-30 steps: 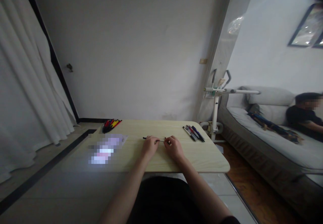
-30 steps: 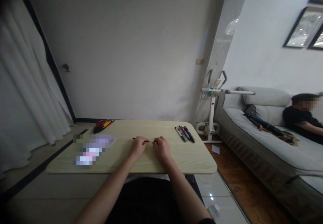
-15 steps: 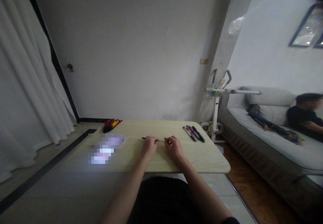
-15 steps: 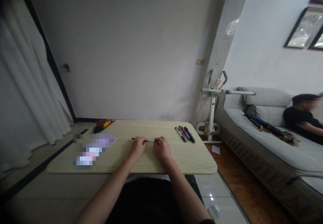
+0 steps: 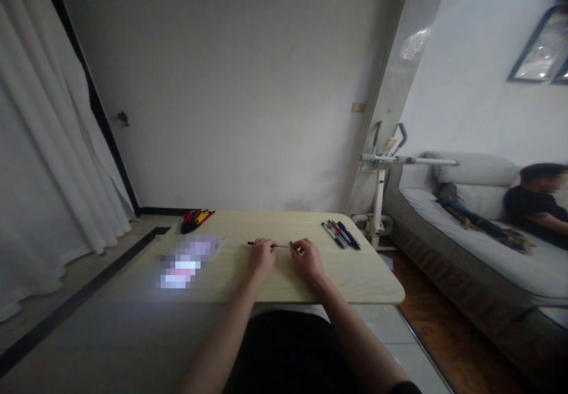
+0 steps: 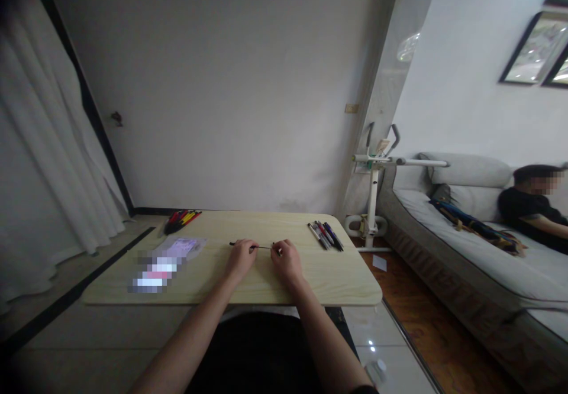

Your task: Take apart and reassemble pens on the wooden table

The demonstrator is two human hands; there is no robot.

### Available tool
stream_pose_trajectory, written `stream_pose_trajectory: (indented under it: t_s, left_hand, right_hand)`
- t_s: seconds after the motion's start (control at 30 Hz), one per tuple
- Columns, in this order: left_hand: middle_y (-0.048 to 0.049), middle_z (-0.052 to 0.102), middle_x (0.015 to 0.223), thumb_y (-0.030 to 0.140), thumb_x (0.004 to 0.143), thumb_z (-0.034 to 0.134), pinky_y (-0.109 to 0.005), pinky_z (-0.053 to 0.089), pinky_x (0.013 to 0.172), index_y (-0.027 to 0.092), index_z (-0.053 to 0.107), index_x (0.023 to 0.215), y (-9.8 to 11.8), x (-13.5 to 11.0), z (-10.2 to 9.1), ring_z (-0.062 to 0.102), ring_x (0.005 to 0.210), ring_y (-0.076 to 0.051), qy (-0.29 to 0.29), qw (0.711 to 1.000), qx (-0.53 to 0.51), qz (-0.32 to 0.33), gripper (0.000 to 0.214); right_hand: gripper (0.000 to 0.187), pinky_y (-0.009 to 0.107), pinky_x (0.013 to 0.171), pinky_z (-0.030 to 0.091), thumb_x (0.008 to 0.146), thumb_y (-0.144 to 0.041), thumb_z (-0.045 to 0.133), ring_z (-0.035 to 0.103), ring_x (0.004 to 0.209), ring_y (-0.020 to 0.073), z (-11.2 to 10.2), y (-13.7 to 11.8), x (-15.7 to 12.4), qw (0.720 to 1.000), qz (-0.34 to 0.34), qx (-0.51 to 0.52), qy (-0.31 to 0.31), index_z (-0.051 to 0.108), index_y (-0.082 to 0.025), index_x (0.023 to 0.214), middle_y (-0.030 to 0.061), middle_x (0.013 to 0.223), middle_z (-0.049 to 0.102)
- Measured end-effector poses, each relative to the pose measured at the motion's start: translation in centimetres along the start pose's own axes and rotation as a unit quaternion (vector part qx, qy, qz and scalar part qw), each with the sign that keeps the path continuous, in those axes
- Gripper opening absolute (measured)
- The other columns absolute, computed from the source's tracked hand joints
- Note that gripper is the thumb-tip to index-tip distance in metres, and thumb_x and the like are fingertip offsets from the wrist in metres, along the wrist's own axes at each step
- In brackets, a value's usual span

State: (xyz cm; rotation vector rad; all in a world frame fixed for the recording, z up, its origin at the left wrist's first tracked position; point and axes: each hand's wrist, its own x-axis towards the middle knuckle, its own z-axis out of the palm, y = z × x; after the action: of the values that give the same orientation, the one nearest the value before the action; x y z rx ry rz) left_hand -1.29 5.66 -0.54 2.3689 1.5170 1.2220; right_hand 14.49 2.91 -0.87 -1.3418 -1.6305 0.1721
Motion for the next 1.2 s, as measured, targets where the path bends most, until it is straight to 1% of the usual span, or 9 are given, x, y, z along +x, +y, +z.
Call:
stream_pose_trajectory:
  t_s: [0.23, 0.47, 0.67, 0.8, 1.0, 1.2]
  left_hand:
    - [-0.0049, 0.062, 0.081, 0.009, 0.07, 0.055, -0.029, 0.037, 0.076, 0.016, 0.063, 0.077, 0.01, 0.06, 0.04, 0.051, 0.08, -0.017, -0.004, 1.0, 0.019, -0.021, 0.013]
    - [-0.0054, 0.062, 0.08, 0.011, 0.072, 0.053, -0.029, 0.037, 0.076, 0.016, 0.063, 0.077, -0.05, 0.04, 0.07, 0.051, 0.08, -0.017, 0.007, 0.999, 0.029, -0.022, 0.013]
    - [-0.0056, 0.062, 0.081, 0.011, 0.073, 0.052, -0.03, 0.037, 0.076, 0.016, 0.063, 0.078, -0.04, 0.02, -0.1, 0.052, 0.081, -0.017, -0.004, 0.999, 0.029, -0.039, 0.013]
    - [-0.0059, 0.061, 0.08, 0.011, 0.074, 0.051, -0.03, 0.038, 0.076, 0.015, 0.063, 0.078, -0.1, 0.0, 0.01, 0.052, 0.08, -0.017, 0.01, 0.999, 0.024, -0.033, 0.013]
    - [-0.0053, 0.061, 0.08, 0.011, 0.072, 0.053, -0.03, 0.038, 0.075, 0.016, 0.063, 0.077, -0.19, 0.06, 0.11, 0.052, 0.081, -0.017, 0.009, 0.999, 0.009, -0.031, 0.012]
    - [-0.005, 0.062, 0.079, 0.01, 0.072, 0.053, -0.029, 0.038, 0.075, 0.016, 0.063, 0.077, -0.2, 0.12, 0.26, 0.052, 0.079, -0.016, 0.015, 1.0, -0.002, -0.018, 0.012]
  right_hand:
    - [0.008, 0.024, 0.061, 0.041, 0.069, -0.019, 0.052, 0.052, 0.064, 0.0132, 0.0, 0.09, 0.07, 1.0, -0.001, 0.006, 0.005, 0.06, -0.018, 0.069, 0.0029, 0.072, 0.058]
    - [0.01, 0.024, 0.061, 0.041, 0.07, -0.022, 0.051, 0.052, 0.063, 0.0137, -0.22, -0.13, 0.08, 1.0, 0.007, 0.01, 0.014, 0.06, -0.018, 0.068, 0.0034, 0.072, 0.058]
    - [0.01, 0.024, 0.059, 0.04, 0.07, -0.024, 0.052, 0.051, 0.061, 0.0135, -0.18, 0.2, 0.09, 0.999, 0.02, -0.007, 0.028, 0.059, -0.018, 0.068, 0.0027, 0.07, 0.057]
    - [0.01, 0.025, 0.06, 0.04, 0.07, -0.024, 0.052, 0.051, 0.061, 0.0138, -0.25, 0.24, 0.03, 0.999, 0.032, -0.021, 0.035, 0.059, -0.018, 0.068, 0.0028, 0.071, 0.057]
    - [0.009, 0.024, 0.059, 0.039, 0.07, -0.024, 0.052, 0.051, 0.061, 0.0135, -0.32, -0.03, -0.09, 0.998, 0.044, -0.041, 0.03, 0.059, -0.018, 0.068, 0.0032, 0.073, 0.056]
    - [0.007, 0.023, 0.059, 0.038, 0.07, -0.022, 0.053, 0.051, 0.063, 0.0133, -0.09, 0.28, -0.22, 0.995, 0.049, -0.083, 0.022, 0.059, -0.019, 0.069, 0.0026, 0.075, 0.055]
